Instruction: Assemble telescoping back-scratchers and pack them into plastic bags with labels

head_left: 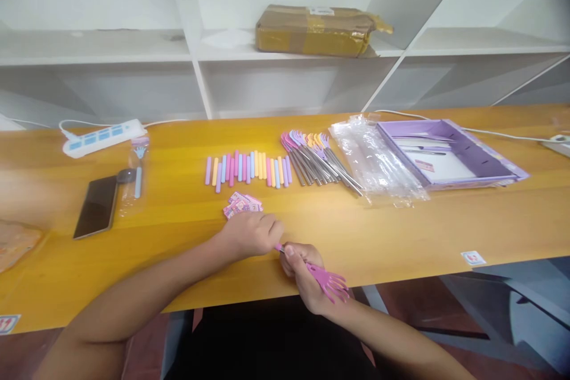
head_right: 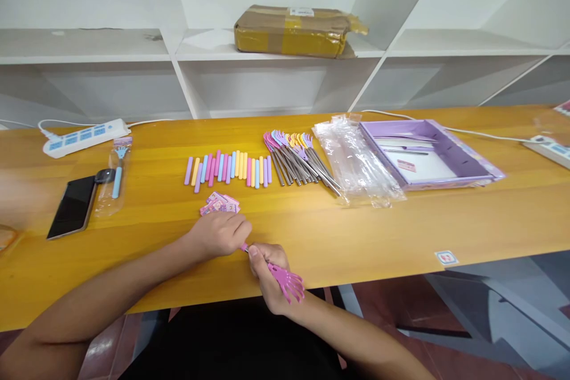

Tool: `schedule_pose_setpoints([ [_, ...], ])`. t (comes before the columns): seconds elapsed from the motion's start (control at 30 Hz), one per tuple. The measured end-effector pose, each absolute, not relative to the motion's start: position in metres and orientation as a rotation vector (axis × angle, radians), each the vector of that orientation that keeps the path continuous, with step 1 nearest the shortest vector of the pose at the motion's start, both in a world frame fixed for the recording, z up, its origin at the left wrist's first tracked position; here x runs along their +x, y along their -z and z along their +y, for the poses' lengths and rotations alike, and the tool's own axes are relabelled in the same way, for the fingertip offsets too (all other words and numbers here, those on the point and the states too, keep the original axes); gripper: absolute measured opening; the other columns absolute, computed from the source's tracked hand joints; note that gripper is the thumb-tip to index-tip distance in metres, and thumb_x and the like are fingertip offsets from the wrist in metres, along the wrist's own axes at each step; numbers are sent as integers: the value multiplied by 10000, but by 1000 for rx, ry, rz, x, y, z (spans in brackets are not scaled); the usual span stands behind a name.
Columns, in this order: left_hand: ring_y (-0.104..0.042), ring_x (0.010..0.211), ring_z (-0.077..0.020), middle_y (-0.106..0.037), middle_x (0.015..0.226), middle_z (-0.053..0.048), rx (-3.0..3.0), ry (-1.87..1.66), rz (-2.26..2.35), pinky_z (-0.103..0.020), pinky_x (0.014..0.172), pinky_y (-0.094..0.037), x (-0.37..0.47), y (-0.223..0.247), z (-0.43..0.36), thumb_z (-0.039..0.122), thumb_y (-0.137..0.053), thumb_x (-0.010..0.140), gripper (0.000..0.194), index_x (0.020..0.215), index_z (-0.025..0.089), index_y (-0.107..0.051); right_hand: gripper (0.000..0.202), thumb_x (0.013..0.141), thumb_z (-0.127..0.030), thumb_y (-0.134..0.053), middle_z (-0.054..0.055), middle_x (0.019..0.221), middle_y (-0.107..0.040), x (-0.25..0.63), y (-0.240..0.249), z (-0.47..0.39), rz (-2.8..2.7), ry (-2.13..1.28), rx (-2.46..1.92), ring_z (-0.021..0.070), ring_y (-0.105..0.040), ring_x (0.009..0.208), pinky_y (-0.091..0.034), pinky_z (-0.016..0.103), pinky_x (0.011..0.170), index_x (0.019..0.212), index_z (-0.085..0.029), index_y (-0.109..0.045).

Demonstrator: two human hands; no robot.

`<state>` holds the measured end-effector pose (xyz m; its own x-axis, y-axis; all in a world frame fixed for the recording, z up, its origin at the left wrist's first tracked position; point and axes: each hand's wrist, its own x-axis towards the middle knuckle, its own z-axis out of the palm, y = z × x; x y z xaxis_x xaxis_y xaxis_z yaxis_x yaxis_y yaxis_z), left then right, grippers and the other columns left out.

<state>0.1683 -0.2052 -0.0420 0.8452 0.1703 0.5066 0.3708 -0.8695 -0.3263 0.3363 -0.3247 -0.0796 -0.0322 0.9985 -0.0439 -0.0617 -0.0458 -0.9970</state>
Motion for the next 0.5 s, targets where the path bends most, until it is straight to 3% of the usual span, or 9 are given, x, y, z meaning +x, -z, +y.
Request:
schedule_pose_setpoints([
  [0.37, -554, 561, -171, -588, 655, -19, -2679, 562, -480, -294, 485, -306, 165, 41, -199, 14, -468, 968, 287, 772, 198, -568, 624, 1086, -696, -511, -48, 633, -299, 347, 72, -317, -1228, -1354, -1259, 103, -277, 567, -219, 281, 530, 701, -225, -372],
  [0.5, -586, 610, -184, -608, 694, -33, -2805, 480, -631, -294, 516, -379, 167, 47, -200, 100, -460, 1042, 263, 832, 193, -587, 379, 1073, -552, -643, -11, 871, -490, 345, 69, -313, -1169, -1016, -1232, 114, -447, 692, -396, 251, 627, 942, -226, -500],
])
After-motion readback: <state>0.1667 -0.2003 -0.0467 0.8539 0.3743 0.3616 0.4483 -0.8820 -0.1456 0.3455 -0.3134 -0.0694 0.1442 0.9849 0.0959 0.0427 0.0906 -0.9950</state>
